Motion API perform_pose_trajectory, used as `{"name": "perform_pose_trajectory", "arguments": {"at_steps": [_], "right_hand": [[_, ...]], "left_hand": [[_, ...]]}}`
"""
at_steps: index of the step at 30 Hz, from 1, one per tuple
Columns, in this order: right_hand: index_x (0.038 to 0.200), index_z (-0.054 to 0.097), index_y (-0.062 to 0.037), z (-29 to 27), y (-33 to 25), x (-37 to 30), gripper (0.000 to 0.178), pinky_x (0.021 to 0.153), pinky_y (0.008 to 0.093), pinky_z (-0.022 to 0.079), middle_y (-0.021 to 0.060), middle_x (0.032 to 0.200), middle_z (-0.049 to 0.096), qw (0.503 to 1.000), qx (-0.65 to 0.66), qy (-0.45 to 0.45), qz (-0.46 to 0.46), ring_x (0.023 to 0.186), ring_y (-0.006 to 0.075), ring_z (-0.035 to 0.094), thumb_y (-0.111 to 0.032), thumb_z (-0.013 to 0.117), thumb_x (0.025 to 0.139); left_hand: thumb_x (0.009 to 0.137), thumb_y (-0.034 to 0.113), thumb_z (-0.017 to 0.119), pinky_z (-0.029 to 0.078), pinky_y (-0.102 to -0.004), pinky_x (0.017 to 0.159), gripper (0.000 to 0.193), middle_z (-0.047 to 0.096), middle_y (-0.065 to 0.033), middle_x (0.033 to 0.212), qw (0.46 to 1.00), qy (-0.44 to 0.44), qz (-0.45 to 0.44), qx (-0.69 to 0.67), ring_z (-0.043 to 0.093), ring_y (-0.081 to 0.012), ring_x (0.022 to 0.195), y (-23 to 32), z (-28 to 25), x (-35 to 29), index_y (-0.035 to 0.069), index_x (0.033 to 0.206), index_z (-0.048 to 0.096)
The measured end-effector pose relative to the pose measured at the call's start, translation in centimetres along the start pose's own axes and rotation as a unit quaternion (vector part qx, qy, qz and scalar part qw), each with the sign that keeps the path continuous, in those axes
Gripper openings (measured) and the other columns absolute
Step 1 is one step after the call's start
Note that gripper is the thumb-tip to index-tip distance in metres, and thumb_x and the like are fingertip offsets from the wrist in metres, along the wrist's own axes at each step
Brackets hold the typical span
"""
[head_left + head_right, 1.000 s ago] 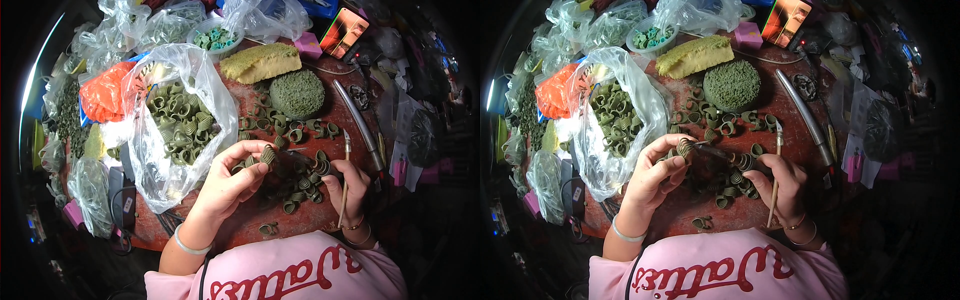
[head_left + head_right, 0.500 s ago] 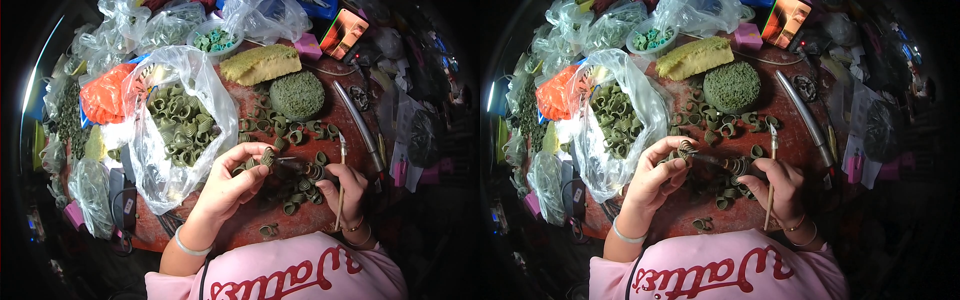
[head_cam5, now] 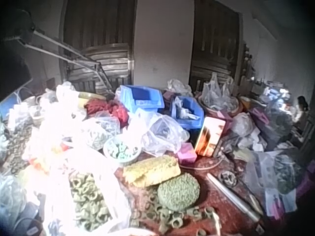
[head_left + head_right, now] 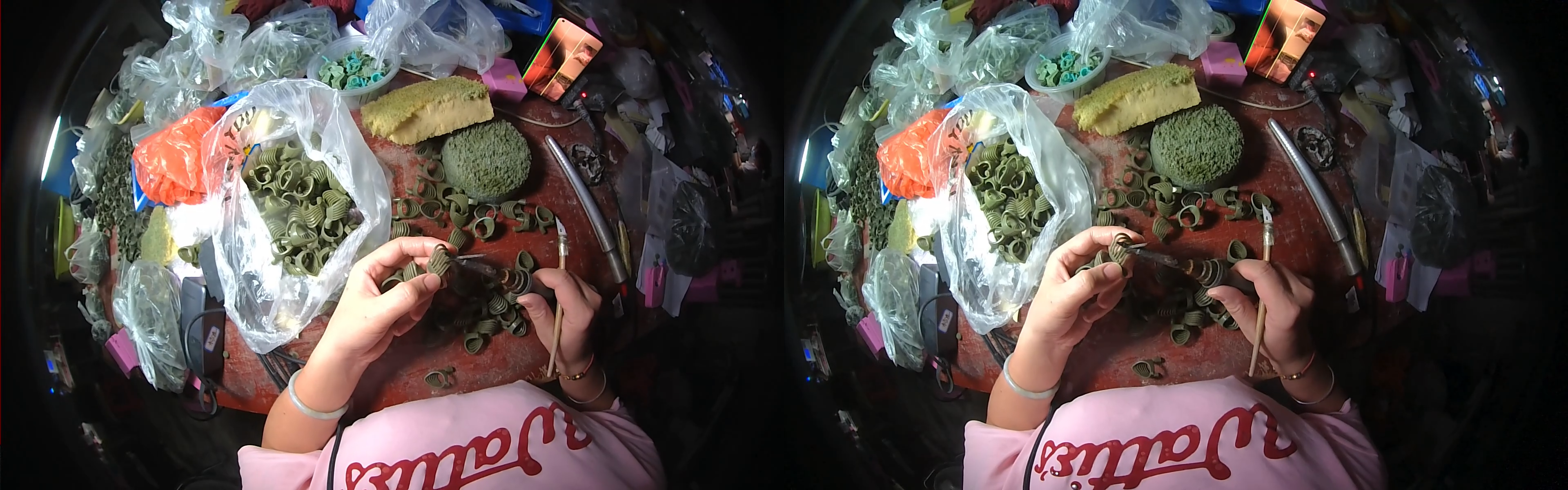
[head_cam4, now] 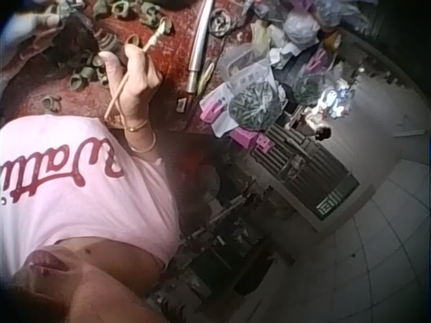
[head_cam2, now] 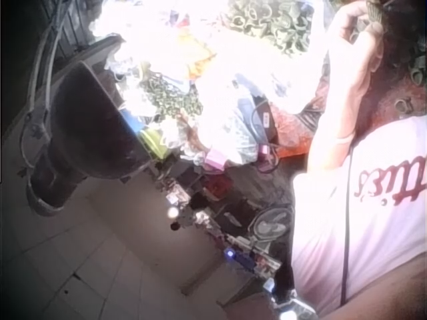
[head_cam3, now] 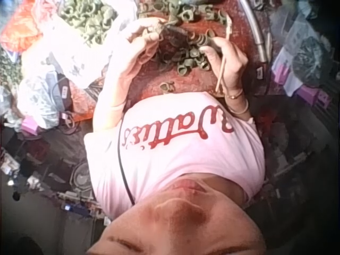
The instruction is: Joining green textured components using a soldering iron.
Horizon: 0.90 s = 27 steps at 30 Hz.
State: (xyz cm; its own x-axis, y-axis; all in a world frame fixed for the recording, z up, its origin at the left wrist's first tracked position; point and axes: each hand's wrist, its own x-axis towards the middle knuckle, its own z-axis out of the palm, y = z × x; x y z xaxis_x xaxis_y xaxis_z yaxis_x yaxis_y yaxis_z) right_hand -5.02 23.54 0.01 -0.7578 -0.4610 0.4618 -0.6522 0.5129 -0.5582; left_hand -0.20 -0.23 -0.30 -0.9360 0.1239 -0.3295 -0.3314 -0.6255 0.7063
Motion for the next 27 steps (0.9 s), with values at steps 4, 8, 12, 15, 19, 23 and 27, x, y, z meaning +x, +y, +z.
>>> {"name": "perform_pose_trajectory", "arguments": {"at_steps": [4,8,12,15,19,23,27], "right_hand": [[0.086,0.059,-0.0016,-0.1,-0.09,0.04,0.029,0.047,0.0314,0.044,0.008,0.064,0.058,1.0,-0.001,0.003,0.01,0.051,0.023,0.057,-0.025,0.075,0.08],[0.086,0.059,-0.0009,-0.4,-0.41,0.07,0.029,0.049,0.0308,0.045,0.008,0.067,0.06,0.999,0.006,0.012,0.033,0.053,0.0221,0.059,-0.026,0.073,0.082],[0.087,0.06,-0.0005,-0.37,-0.17,-0.15,0.028,0.052,0.0311,0.046,0.0081,0.069,0.062,0.998,0.026,0.031,0.049,0.056,0.0216,0.061,-0.026,0.072,0.083],[0.088,0.06,-0.0001,-0.56,-0.28,-0.16,0.028,0.054,0.0313,0.046,0.0084,0.069,0.062,0.998,0.022,0.035,0.054,0.058,0.0218,0.062,-0.025,0.071,0.084],[0.088,0.06,0.0004,-0.64,-0.21,-0.29,0.03,0.053,0.031,0.045,0.0079,0.068,0.061,0.998,0.02,0.039,0.054,0.057,0.0212,0.061,-0.027,0.07,0.084],[0.088,0.06,0.0001,-0.82,-0.34,-0.11,0.031,0.051,0.0308,0.044,0.007,0.066,0.059,0.999,0.012,0.033,0.04,0.055,0.0202,0.059,-0.029,0.071,0.084],[0.088,0.06,-0.0006,-0.86,-0.46,-0.06,0.033,0.05,0.0306,0.044,0.0064,0.066,0.059,0.999,0.002,0.028,0.034,0.054,0.0195,0.058,-0.032,0.07,0.084]], "left_hand": [[0.084,-0.001,0.061,0.028,-0.0148,0.04,0.031,0.054,0.0033,0.084,1.0,0.005,0.001,0.002,0.042,0.001,0.051,0.17,0.14,0.04,0.003,0.114,0.057],[0.083,-0.002,0.061,0.028,-0.0147,0.041,0.032,0.053,0.003,0.087,1.0,0.002,0.005,0.003,0.042,0.001,0.052,0.13,0.07,-0.06,0.003,0.114,0.057],[0.082,-0.004,0.059,0.028,-0.0144,0.042,0.034,0.053,0.0023,0.091,1.0,-0.013,0.013,0.002,0.041,0.0011,0.053,0.27,0.02,-0.11,0.004,0.115,0.056],[0.08,0.002,0.063,0.028,-0.0146,0.043,0.039,0.057,-0.0012,0.088,0.999,-0.005,0.021,0.043,0.042,-0.0014,0.055,0.39,0.24,-0.27,0.002,0.117,0.052],[0.079,-0.001,0.061,0.029,-0.014,0.044,0.037,0.058,-0.0034,0.091,0.999,-0.018,0.019,0.033,0.043,-0.0015,0.056,0.52,0.28,-0.33,0.003,0.114,0.051],[0.079,-0.004,0.058,0.03,-0.0141,0.044,0.037,0.056,-0.0008,0.097,0.999,-0.026,0.023,0.034,0.043,0.0003,0.056,0.37,0.07,-0.32,0.006,0.114,0.053],[0.079,-0.005,0.057,0.031,-0.0141,0.044,0.037,0.056,-0.0012,0.098,0.999,-0.035,0.024,0.028,0.044,-0.0001,0.056,0.28,-0.07,-0.29,0.006,0.114,0.053]]}}
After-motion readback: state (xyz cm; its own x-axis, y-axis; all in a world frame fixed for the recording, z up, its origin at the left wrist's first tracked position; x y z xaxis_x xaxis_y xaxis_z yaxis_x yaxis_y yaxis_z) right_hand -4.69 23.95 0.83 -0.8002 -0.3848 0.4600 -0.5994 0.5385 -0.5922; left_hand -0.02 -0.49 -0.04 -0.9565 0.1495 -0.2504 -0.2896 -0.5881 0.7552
